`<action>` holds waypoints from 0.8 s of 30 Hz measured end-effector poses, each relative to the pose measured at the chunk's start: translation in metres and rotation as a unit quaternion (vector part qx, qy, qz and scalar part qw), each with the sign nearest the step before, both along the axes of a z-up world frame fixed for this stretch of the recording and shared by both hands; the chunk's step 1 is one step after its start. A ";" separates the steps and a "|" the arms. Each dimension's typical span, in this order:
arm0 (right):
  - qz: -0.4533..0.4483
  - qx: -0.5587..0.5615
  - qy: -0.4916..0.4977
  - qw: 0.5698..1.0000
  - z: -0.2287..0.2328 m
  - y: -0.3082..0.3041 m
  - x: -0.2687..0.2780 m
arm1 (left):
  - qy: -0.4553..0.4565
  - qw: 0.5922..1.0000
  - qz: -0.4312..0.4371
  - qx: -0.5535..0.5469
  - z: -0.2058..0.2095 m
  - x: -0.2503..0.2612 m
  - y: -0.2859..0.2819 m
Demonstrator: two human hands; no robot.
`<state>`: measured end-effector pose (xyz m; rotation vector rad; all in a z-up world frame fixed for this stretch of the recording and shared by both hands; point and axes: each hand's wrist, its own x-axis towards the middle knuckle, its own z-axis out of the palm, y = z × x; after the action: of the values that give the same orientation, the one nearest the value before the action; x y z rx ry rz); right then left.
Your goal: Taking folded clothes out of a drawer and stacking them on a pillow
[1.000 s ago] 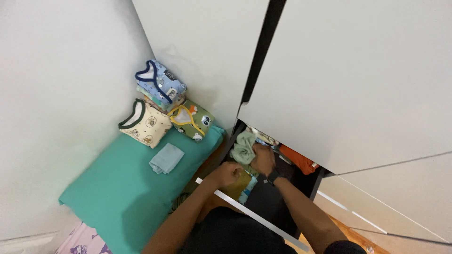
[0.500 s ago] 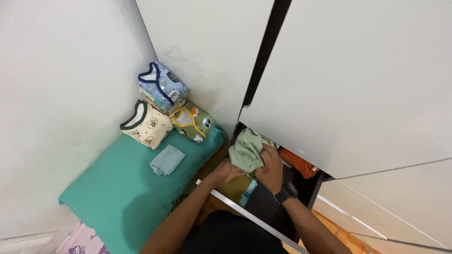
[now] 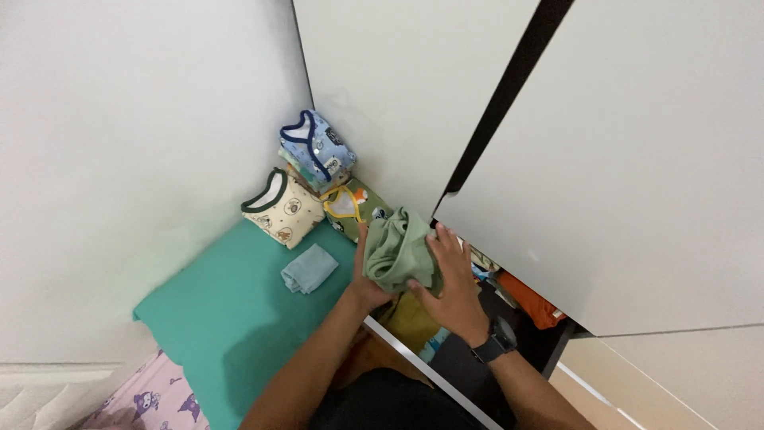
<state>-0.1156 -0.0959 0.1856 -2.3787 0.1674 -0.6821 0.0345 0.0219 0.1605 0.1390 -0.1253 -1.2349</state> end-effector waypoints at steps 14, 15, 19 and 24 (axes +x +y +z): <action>-0.008 0.320 0.052 0.946 -0.038 -0.020 0.026 | -0.063 0.993 -0.100 0.010 -0.072 0.016 0.003; -0.056 0.349 0.065 0.933 -0.042 -0.026 0.024 | -0.056 0.994 -0.093 0.028 -0.056 0.016 0.007; 0.052 0.654 -0.059 0.752 0.012 -0.030 0.015 | -0.055 0.997 -0.038 0.023 0.033 0.011 0.019; 0.071 0.732 -0.167 0.657 0.010 -0.043 0.008 | -0.072 0.997 0.022 0.002 0.041 0.017 0.026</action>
<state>-0.1073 -0.1388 0.1953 -0.6584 0.2340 -0.5211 0.0513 0.0482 0.2014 0.2342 -0.2439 -1.1814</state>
